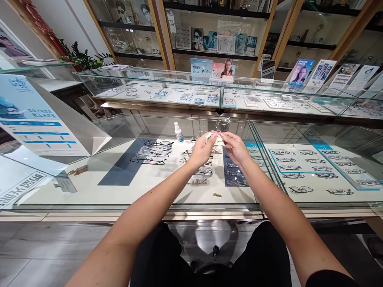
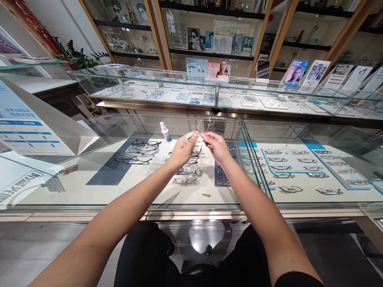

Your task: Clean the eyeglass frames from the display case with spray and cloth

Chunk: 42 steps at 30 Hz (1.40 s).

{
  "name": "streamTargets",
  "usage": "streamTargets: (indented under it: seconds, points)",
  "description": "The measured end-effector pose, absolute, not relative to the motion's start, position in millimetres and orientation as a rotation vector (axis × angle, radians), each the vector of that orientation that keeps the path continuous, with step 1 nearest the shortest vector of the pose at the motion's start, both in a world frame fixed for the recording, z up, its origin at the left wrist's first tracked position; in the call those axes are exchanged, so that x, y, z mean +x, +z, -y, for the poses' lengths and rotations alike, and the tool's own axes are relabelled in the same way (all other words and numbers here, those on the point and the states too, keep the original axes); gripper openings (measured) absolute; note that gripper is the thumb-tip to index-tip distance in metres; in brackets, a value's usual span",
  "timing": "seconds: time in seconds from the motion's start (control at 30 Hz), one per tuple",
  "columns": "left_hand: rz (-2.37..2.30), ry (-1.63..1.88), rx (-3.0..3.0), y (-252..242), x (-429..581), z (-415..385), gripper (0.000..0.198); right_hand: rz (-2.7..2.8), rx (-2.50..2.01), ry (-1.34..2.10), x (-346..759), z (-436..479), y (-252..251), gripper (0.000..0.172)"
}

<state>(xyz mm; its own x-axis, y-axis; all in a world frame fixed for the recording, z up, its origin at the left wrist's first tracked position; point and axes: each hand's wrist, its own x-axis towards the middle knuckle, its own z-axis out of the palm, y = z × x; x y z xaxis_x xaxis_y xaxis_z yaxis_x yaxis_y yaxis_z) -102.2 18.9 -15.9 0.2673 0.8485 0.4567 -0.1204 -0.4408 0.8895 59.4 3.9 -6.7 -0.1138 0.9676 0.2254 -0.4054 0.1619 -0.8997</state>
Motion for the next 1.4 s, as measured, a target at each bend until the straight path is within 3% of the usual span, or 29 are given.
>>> streamTargets:
  seconds: [0.13, 0.33, 0.73, 0.97, 1.4]
  points:
    - [-0.66, 1.243, 1.674, -16.0, -105.5, -22.8, 0.079, 1.068, -0.683, 1.347, 62.0, -7.8, -8.8, 0.039]
    - [-0.561, 1.147, 1.717, -16.4, -105.4, -21.8, 0.071, 1.019, -0.659, 1.322, 66.5, -10.9, -9.9, 0.044]
    - [-0.725, 1.331, 1.655, -17.2, -101.6, -17.7, 0.069, 1.086, -0.69, 1.341, 59.8, -6.6, -10.0, 0.039]
    - [-0.711, 1.269, 1.598, -15.2, -101.4, -17.1, 0.072, 1.054, -0.665, 1.321, 61.6, -7.5, -9.4, 0.044]
    - [-0.749, 1.282, 1.383, -22.3, -102.6, -23.9, 0.057, 0.965, -0.664, 1.044, 101.3, -27.8, -9.3, 0.034]
